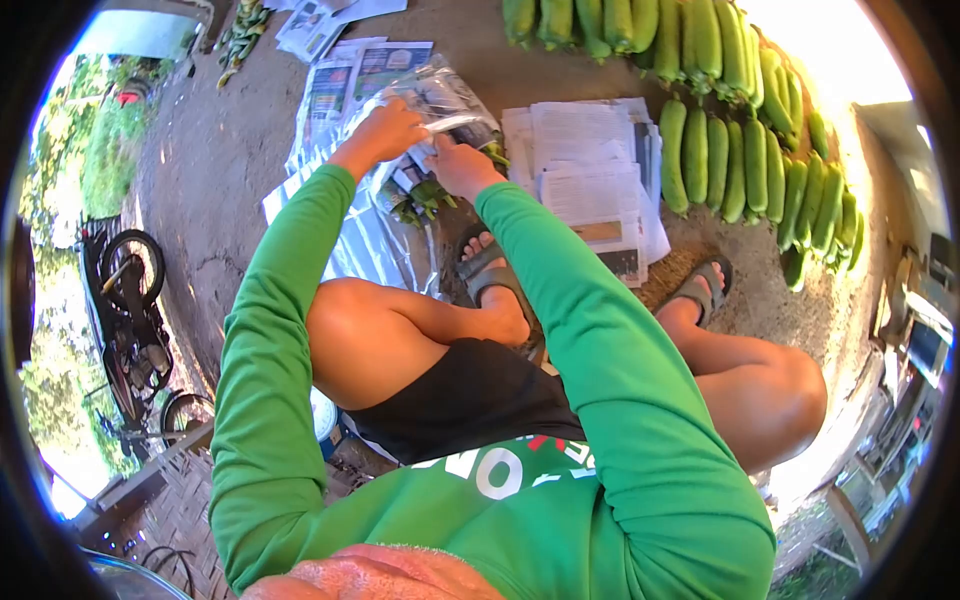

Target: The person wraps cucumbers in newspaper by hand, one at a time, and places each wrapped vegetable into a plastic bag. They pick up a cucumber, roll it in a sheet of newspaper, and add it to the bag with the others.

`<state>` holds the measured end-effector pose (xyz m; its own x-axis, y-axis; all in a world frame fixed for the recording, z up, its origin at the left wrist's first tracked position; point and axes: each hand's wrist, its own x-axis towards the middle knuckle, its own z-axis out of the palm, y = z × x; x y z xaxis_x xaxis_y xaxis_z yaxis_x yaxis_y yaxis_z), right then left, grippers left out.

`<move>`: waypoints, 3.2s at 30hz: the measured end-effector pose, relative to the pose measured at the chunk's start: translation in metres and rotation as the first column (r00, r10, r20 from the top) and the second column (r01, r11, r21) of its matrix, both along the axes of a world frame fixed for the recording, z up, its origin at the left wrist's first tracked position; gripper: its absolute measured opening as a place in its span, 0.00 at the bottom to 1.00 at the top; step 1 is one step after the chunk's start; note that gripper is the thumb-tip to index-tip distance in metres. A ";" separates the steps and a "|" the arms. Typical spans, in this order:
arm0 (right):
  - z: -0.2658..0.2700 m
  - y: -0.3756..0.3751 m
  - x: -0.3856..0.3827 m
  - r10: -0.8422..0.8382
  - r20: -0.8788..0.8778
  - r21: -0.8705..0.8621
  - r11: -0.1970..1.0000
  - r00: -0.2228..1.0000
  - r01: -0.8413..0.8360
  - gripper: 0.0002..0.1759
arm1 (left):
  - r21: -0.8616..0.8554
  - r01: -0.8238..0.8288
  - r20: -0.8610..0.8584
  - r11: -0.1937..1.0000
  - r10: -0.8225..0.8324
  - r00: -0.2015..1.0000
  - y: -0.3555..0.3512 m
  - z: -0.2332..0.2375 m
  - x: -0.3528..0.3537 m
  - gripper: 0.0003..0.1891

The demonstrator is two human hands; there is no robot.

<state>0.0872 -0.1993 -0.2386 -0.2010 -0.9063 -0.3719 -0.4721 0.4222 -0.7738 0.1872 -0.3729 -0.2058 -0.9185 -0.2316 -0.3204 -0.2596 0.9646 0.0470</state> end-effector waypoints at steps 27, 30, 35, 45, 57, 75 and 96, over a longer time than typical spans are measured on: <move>-0.008 0.286 -0.248 -0.273 -0.435 0.233 0.886 0.858 0.400 0.19 | 0.341 0.381 -0.250 0.859 -0.308 0.918 0.279 0.218 -0.115 0.25; -0.021 0.316 -0.305 -0.428 -0.453 0.182 0.815 0.782 0.551 0.20 | 0.414 0.390 -0.228 0.823 -0.321 0.919 0.320 0.238 -0.098 0.26; -0.037 0.372 -0.365 -0.597 -0.580 0.059 0.647 0.554 0.760 0.21 | 0.523 0.308 -0.085 0.795 -0.311 0.947 0.329 0.217 -0.092 0.25; -0.026 0.408 -0.419 -0.680 -0.609 -0.082 0.566 0.408 0.820 0.17 | 0.417 0.392 -0.120 0.820 -0.378 0.918 0.311 0.197 -0.120 0.23; -0.028 0.409 -0.455 -0.573 -0.656 0.028 0.632 0.492 0.774 0.19 | 0.390 0.357 -0.099 0.849 -0.347 0.933 0.301 0.187 -0.125 0.21; -0.028 0.375 -0.439 -0.330 -0.792 0.190 0.666 0.513 0.722 0.24 | 0.416 0.295 -0.067 0.860 -0.294 0.953 0.291 0.192 -0.118 0.25; 0.080 0.342 -0.333 -0.595 0.753 0.114 0.537 0.280 0.836 0.08 | 0.617 0.077 -0.095 0.784 -0.023 0.995 0.260 0.079 -0.131 0.32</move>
<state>-0.2460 0.1431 -0.1591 -0.6379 -0.5895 -0.4956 0.5861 0.0458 -0.8090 0.0560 -0.1126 -0.1264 -0.9512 0.0390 -0.3060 -0.1810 0.7327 0.6561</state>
